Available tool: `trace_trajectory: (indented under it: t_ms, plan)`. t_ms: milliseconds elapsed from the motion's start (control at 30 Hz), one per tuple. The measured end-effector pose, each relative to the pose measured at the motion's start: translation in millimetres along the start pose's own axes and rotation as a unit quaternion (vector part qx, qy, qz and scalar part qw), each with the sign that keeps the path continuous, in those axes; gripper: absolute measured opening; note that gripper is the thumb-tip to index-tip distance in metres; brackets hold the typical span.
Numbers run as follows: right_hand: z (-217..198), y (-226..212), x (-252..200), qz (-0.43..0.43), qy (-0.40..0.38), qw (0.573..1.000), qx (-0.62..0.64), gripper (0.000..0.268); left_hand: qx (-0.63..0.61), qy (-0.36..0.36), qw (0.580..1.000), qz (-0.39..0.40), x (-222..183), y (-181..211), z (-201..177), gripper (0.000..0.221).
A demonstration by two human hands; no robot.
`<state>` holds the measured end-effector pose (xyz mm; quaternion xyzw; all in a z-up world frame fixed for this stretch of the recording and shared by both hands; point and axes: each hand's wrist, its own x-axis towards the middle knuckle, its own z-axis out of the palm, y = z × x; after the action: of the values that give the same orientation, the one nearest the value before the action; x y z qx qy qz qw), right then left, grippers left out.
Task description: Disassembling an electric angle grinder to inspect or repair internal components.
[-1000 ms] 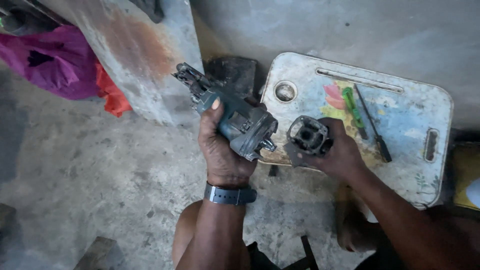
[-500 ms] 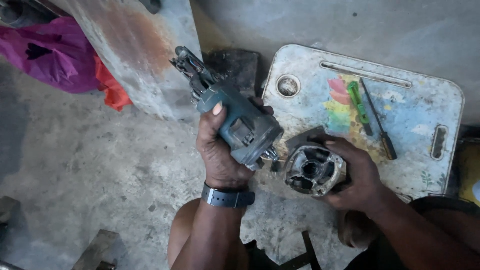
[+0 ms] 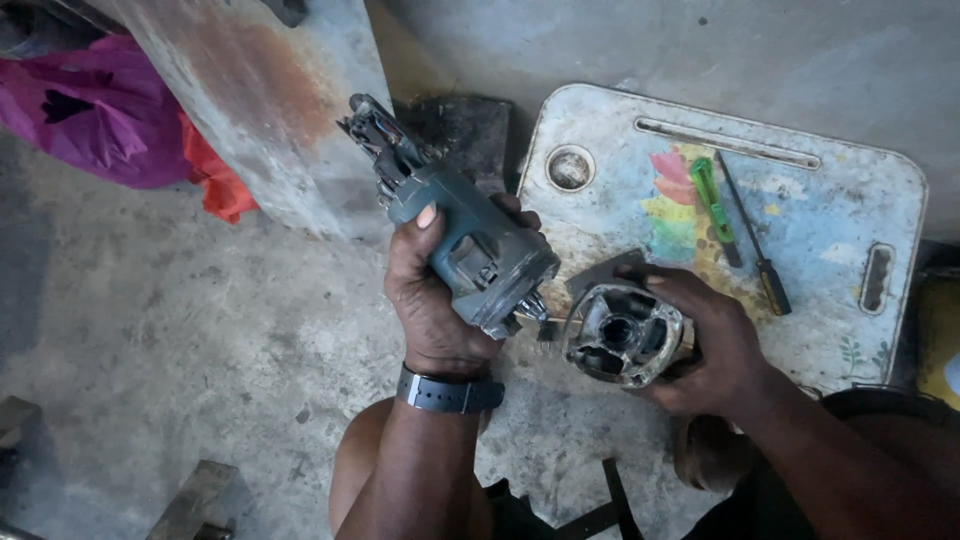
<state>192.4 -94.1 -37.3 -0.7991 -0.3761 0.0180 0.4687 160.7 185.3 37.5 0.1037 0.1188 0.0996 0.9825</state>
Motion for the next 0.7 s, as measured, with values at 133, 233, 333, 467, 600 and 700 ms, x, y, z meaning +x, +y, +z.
trace_trajectory:
  t_ms: [133, 233, 333, 467, 600, 700]
  plan:
    - [0.9, -1.0, 0.3, -0.002, 0.000, 1.000, -0.006, 0.109, -0.012, 0.004, 1.000, -0.016, 0.6, 0.7, -4.4, 0.045]
    - [0.8, -6.1, 1.3, -0.014, 0.001, 1.000, -0.006, 0.106, -0.016, 0.017, 1.000, -0.016, 0.4, 0.1, -2.3, 0.047]
    - [1.2, -11.8, 3.1, 0.002, -0.004, 0.999, -0.045, 0.109, -0.008, 0.017, 1.000, -0.002, 0.7, -0.4, -1.0, 0.047]
    - [1.7, -25.0, 8.1, 0.001, 0.021, 0.999, -0.047, 0.111, -0.025, 0.030, 0.999, -0.035, 2.3, 1.7, -5.2, 0.045]
    - [0.3, -49.2, 23.7, 0.017, 0.003, 0.998, 0.063, 0.102, -0.026, 0.026, 0.999, -0.014, 3.2, 0.0, -3.7, 0.045]
    - [2.8, -63.3, 38.9, 0.055, -0.021, 0.966, 0.251, 0.091, -0.024, 0.022, 0.999, -0.028, 2.8, 0.0, -4.1, 0.044]
